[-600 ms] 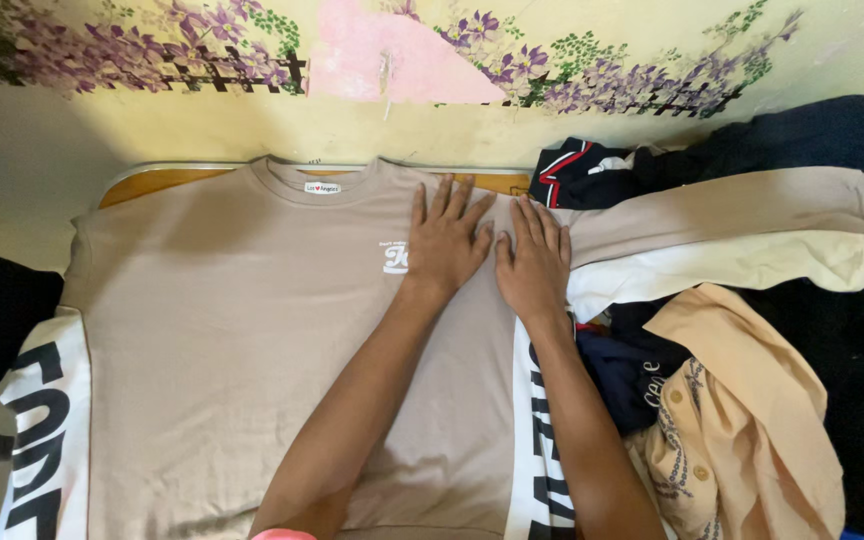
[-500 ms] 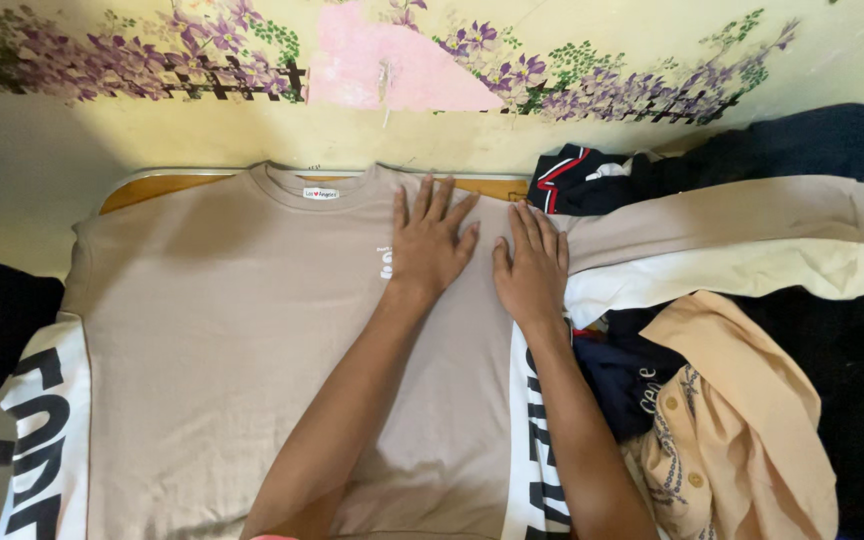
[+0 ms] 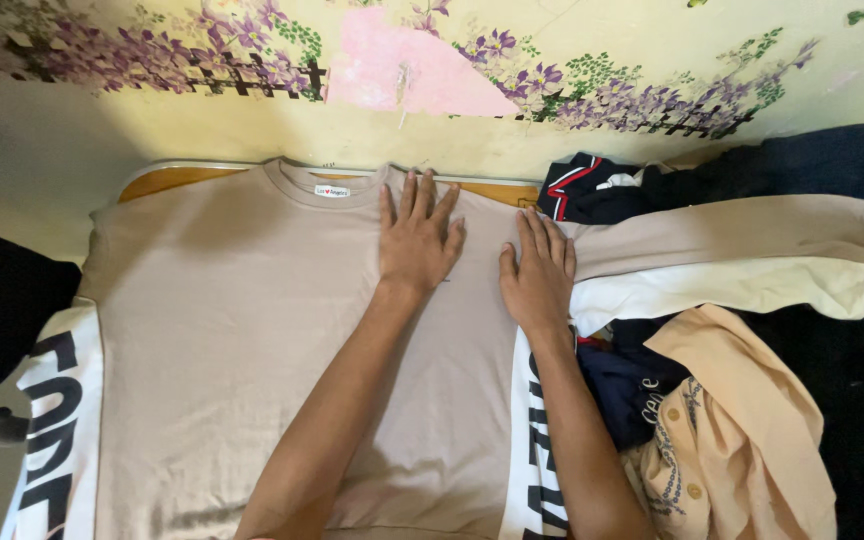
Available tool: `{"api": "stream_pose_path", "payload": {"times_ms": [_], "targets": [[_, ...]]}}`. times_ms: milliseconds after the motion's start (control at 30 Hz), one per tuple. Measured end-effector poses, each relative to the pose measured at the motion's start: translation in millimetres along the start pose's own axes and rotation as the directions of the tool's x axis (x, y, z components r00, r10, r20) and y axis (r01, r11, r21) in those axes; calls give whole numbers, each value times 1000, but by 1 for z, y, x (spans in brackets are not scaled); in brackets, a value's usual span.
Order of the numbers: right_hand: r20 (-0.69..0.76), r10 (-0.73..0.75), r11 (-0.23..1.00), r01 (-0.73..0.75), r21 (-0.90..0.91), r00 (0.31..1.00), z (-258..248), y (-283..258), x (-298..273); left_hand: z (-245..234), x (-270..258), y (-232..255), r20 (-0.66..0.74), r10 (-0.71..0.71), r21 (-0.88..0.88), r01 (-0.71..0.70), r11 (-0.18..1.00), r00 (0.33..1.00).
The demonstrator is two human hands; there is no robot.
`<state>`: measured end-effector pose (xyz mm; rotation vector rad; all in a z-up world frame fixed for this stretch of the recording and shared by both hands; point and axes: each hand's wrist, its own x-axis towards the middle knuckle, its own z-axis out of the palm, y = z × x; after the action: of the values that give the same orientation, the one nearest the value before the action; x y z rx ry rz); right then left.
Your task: The person smooths a beige sweatshirt on a wooden table, places a wire hanger inside it, and lifts the sweatshirt to hang it on a nearby rack. Then the person smooths a black polo shirt on the table and buttons its collar.
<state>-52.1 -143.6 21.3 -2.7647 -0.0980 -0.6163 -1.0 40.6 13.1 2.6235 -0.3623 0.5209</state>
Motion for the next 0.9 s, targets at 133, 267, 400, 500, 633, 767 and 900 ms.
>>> {"api": "stream_pose_path", "payload": {"times_ms": [133, 267, 400, 500, 633, 767, 900], "targets": [[6, -22, 999, 22, -38, 1000, -1, -2, 1, -3, 0, -1, 19, 9, -15, -9, 1000, 1000], [-6, -34, 997, 33, -63, 999, -1, -4, -1, -7, 0, -3, -3, 11, -141, -11, 990, 1000], [28, -28, 999, 30, -39, 999, -3, -6, 0, -17, -4, -2, -131, -32, -220, 3, 976, 991], [99, 64, 998, -63, -13, 993, -5, -11, 6, -25, -6, 2, -6, -112, -121, 110, 986, 994], [157, 47, 998, -39, -54, 986, -2, -24, 24, -21, -9, 4, -108, -25, -13, 24, 1000, 994], [96, -123, 953, 90, 291, 988, 18, -57, 36, -5, -9, -5, -113, -10, -37, 6, 999, 993], [7, -151, 883, 132, 450, 989, 50, -72, 49, 6, -6, -19, 1, -20, -26, 20, 999, 1000]]}}
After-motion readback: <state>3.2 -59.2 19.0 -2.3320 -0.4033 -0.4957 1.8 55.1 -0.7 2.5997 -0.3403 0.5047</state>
